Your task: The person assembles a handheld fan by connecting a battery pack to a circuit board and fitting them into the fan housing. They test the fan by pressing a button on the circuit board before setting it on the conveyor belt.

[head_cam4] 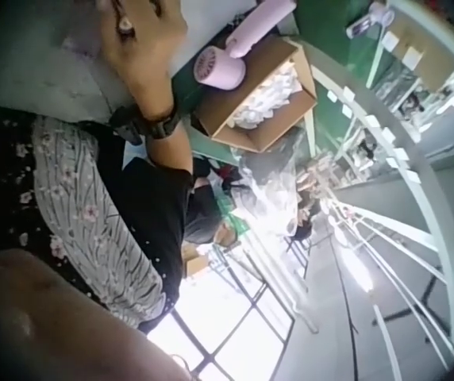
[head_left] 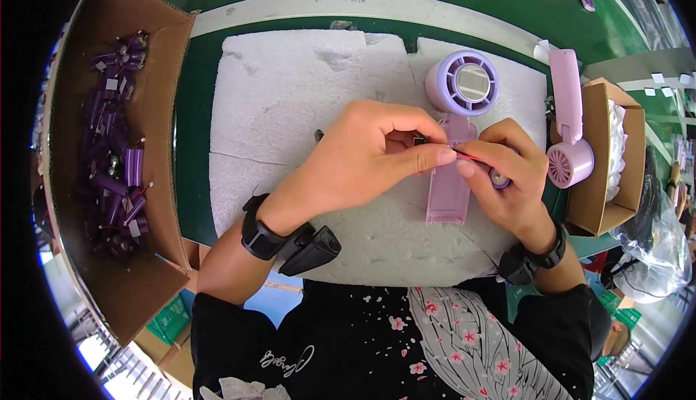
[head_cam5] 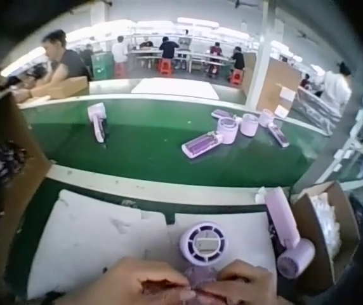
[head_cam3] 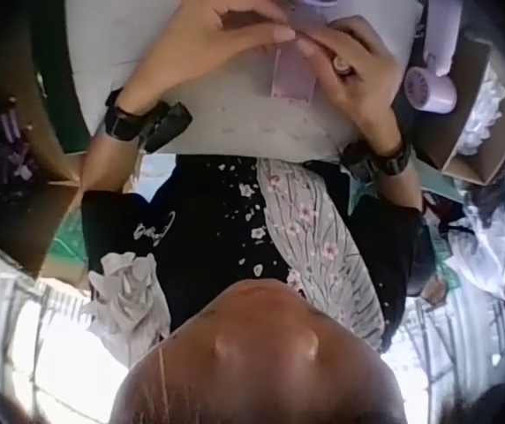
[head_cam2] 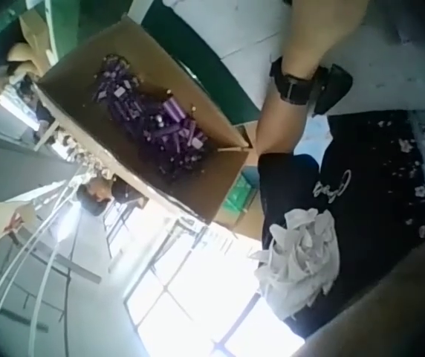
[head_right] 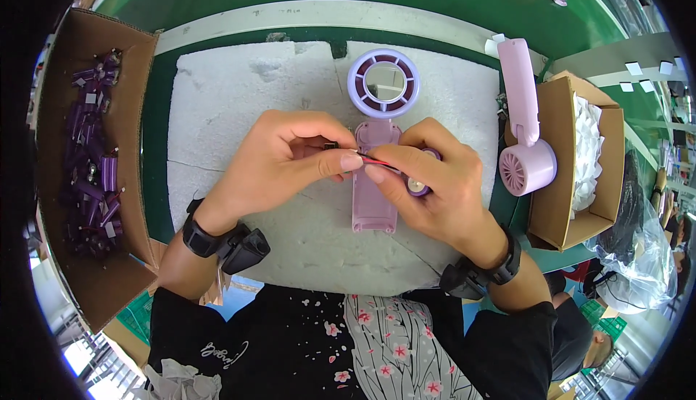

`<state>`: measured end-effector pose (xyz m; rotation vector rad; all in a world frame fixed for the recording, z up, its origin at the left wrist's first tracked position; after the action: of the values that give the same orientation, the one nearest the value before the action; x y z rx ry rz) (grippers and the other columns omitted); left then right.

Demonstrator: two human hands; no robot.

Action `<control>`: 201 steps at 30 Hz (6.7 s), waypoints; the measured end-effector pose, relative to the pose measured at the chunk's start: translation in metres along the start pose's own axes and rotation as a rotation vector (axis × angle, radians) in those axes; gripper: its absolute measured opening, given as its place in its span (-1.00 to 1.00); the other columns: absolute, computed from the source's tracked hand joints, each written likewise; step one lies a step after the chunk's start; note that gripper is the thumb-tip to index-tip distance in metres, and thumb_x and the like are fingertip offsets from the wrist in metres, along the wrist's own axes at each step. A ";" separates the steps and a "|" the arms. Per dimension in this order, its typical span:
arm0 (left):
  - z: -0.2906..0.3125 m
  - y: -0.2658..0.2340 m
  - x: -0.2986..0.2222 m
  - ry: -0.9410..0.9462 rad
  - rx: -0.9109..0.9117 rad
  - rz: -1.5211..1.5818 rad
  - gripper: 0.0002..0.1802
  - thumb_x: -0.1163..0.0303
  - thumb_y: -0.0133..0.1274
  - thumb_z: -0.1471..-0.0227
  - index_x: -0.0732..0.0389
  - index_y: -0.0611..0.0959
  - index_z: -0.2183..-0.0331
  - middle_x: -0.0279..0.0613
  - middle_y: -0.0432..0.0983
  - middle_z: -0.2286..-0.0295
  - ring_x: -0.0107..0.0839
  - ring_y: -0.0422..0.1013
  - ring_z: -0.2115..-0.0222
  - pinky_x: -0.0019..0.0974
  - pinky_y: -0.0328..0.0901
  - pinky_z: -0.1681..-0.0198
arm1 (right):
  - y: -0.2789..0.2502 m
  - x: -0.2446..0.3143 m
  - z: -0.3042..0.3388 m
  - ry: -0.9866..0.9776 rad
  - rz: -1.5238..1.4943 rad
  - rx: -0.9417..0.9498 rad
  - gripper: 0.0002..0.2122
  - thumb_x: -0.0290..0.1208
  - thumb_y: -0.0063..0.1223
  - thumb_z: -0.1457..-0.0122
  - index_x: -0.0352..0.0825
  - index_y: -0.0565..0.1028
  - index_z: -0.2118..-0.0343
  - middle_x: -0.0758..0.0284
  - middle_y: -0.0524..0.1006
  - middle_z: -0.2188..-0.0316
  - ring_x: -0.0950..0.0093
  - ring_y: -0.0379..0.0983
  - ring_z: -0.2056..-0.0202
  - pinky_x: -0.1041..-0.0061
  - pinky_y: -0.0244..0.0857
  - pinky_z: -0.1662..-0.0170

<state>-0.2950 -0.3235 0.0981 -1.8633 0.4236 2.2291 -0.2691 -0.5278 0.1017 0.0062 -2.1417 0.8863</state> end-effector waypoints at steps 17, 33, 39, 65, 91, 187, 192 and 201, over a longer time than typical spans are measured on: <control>0.001 0.000 -0.001 0.008 -0.014 -0.212 -0.76 0.39 0.02 -0.24 0.41 0.60 0.34 -0.25 0.53 0.46 -0.57 0.43 0.47 -0.46 0.38 0.37 | 0.007 0.008 -0.002 0.059 0.172 0.004 -0.81 -0.54 0.36 0.11 -0.30 0.63 0.38 0.32 0.40 0.43 0.49 0.37 0.51 0.57 0.20 0.52; 0.001 -0.008 0.001 -0.080 0.064 0.148 -0.60 0.73 0.17 0.07 0.24 0.51 0.15 -0.31 0.51 0.29 -0.58 0.45 0.23 -0.45 0.39 0.14 | 0.004 0.001 0.000 0.155 -0.069 0.025 -0.86 -0.57 0.32 0.05 -0.33 0.63 0.38 0.33 0.37 0.44 0.55 0.29 0.50 0.59 0.16 0.47; 0.002 -0.007 0.001 -0.023 0.049 0.149 -0.64 0.74 0.16 0.06 0.25 0.51 0.19 -0.29 0.51 0.29 -0.57 0.46 0.24 -0.43 0.40 0.11 | 0.007 0.001 0.000 0.175 -0.086 0.048 -0.88 -0.56 0.31 0.05 -0.34 0.62 0.40 0.35 0.33 0.45 0.55 0.24 0.51 0.59 0.12 0.47; 0.003 -0.001 -0.010 0.280 -0.006 -0.432 -0.53 0.78 0.10 0.18 0.28 0.65 0.14 -0.16 0.59 0.27 -0.42 0.53 0.32 -0.37 0.46 0.21 | 0.005 0.002 0.000 0.055 -0.039 0.132 -0.88 -0.60 0.28 0.08 -0.35 0.57 0.44 0.30 0.41 0.43 0.47 0.38 0.52 0.52 0.23 0.50; 0.003 0.004 0.002 0.303 -0.169 -0.346 -0.63 0.74 0.15 0.15 0.33 0.68 0.20 -0.11 0.62 0.34 -0.42 0.57 0.38 -0.40 0.49 0.26 | 0.011 0.010 -0.006 0.079 0.134 -0.051 -0.60 -0.66 0.25 0.15 -0.34 0.47 0.16 0.20 0.49 0.33 0.32 0.49 0.40 0.47 0.40 0.36; -0.003 -0.019 0.001 0.265 -0.156 -0.367 -0.62 0.69 0.05 0.12 0.20 0.69 0.20 -0.12 0.53 0.22 -0.35 0.49 0.26 -0.36 0.38 0.22 | -0.023 0.010 -0.002 0.760 -0.138 0.172 -0.74 -0.67 0.14 -0.06 -0.38 0.50 0.15 0.31 0.54 0.18 0.47 0.54 0.34 0.51 0.41 0.44; 0.003 -0.023 0.008 0.164 -0.164 -0.335 -0.62 0.74 0.04 0.13 0.24 0.68 0.21 -0.16 0.50 0.16 -0.41 0.46 0.21 -0.42 0.37 0.18 | -0.012 0.007 0.003 0.268 0.244 0.118 -0.89 -0.60 0.20 -0.04 -0.38 0.56 0.34 0.28 0.56 0.21 0.37 0.53 0.34 0.49 0.43 0.40; 0.011 -0.030 0.007 0.186 -0.215 -0.366 -0.64 0.73 0.05 0.15 0.28 0.68 0.22 -0.10 0.52 0.19 -0.40 0.49 0.28 -0.45 0.37 0.21 | 0.009 0.014 0.006 -0.051 0.418 0.171 -0.88 -0.56 0.19 0.11 -0.43 0.53 0.47 0.22 0.55 0.23 0.35 0.50 0.27 0.48 0.46 0.30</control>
<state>-0.2965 -0.2921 0.0901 -2.0637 -0.1306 1.9284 -0.2849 -0.5205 0.1033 -0.3464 -2.1440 1.3197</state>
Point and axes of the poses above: each hand's wrist, its own z-axis away from the middle knuckle, its own y-axis out of the palm, x = y × z, the point moved 2 cm from there along -z, towards the middle knuckle
